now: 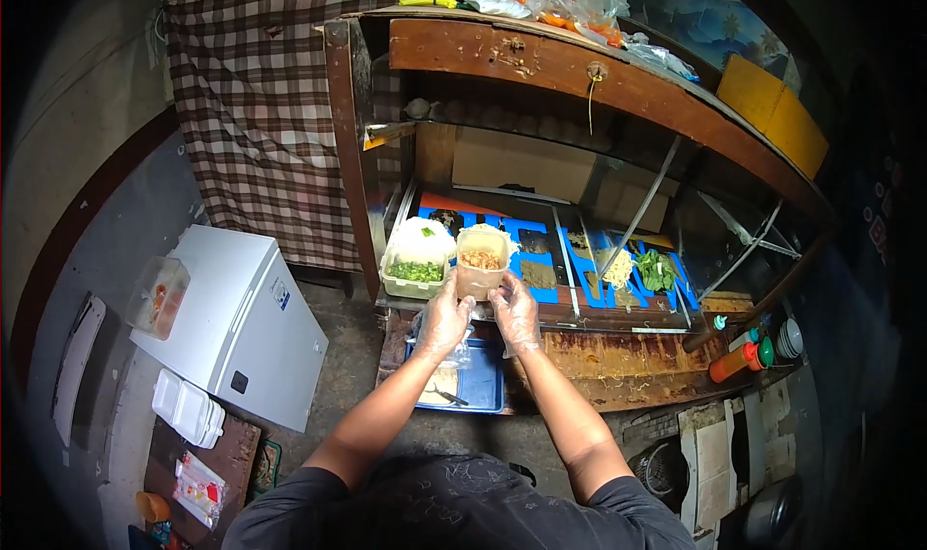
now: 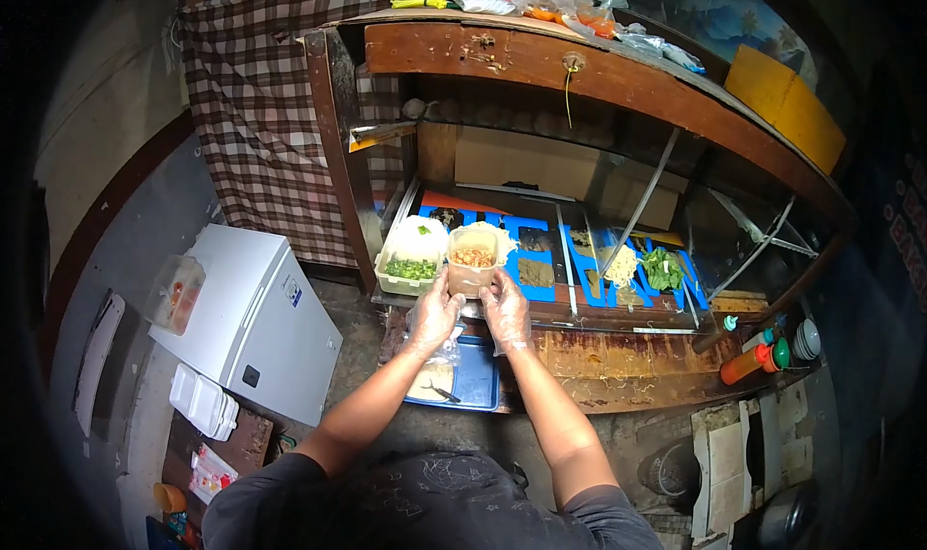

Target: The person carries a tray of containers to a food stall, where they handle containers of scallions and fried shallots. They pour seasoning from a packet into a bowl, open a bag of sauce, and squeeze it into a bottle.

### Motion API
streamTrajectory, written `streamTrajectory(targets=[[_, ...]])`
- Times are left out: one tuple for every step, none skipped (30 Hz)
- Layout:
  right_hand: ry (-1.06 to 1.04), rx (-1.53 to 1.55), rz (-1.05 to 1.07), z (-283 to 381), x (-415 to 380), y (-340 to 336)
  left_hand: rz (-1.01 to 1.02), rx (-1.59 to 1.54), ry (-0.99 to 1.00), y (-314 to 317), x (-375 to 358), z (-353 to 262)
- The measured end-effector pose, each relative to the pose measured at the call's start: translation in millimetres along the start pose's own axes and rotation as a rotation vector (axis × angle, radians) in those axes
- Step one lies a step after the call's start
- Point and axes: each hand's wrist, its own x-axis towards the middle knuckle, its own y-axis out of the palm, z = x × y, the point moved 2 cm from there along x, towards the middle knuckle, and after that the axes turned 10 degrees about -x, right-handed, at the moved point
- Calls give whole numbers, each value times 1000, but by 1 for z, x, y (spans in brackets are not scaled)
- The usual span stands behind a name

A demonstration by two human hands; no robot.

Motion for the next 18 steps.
streamTrajectory(targets=[[2,0,0,-3,0,2,2,0,-1,-1,0,-3],[-3,19,-18,-6,1,5,27,25,-48,-2,0,-5],[-7,39,-36,-6,0,6,53,49,-94,-3,0,-7],[-4,40,-37,-6,0,6,55,50,-95,-4,1,-10],[3,39,-18,-7,1,6,64,70,-113,-5,2,-13],[11,39,1,-7,0,5,72,90,-131,-6,2,-17],[15,40,0,-6,-1,4,75,92,-133,-8,2,-22],[31,48,9,-6,-2,3,97,121,-160,-10,1,-26],[47,56,19,-5,-4,1,118,149,-187,-11,1,-28],[50,56,18,-3,-6,0,120,148,-188,-11,-2,-22],[32,92,14,0,-8,-3,78,92,-71,-10,-6,-14],[15,128,12,2,-11,-4,35,36,44,-12,-7,-20],[18,128,14,3,-15,-5,36,37,41,-15,-11,-24],[49,143,9,3,-16,-5,54,62,32,-18,-15,-27],[81,157,5,5,-18,-6,73,88,22,-21,-17,-36],[85,158,8,6,-21,-8,74,90,17,-23,-19,-38],[80,163,9,8,-24,-10,99,28,6,-24,-21,-40],[74,168,12,10,-26,-11,124,-35,-5,-25,-22,-41]])
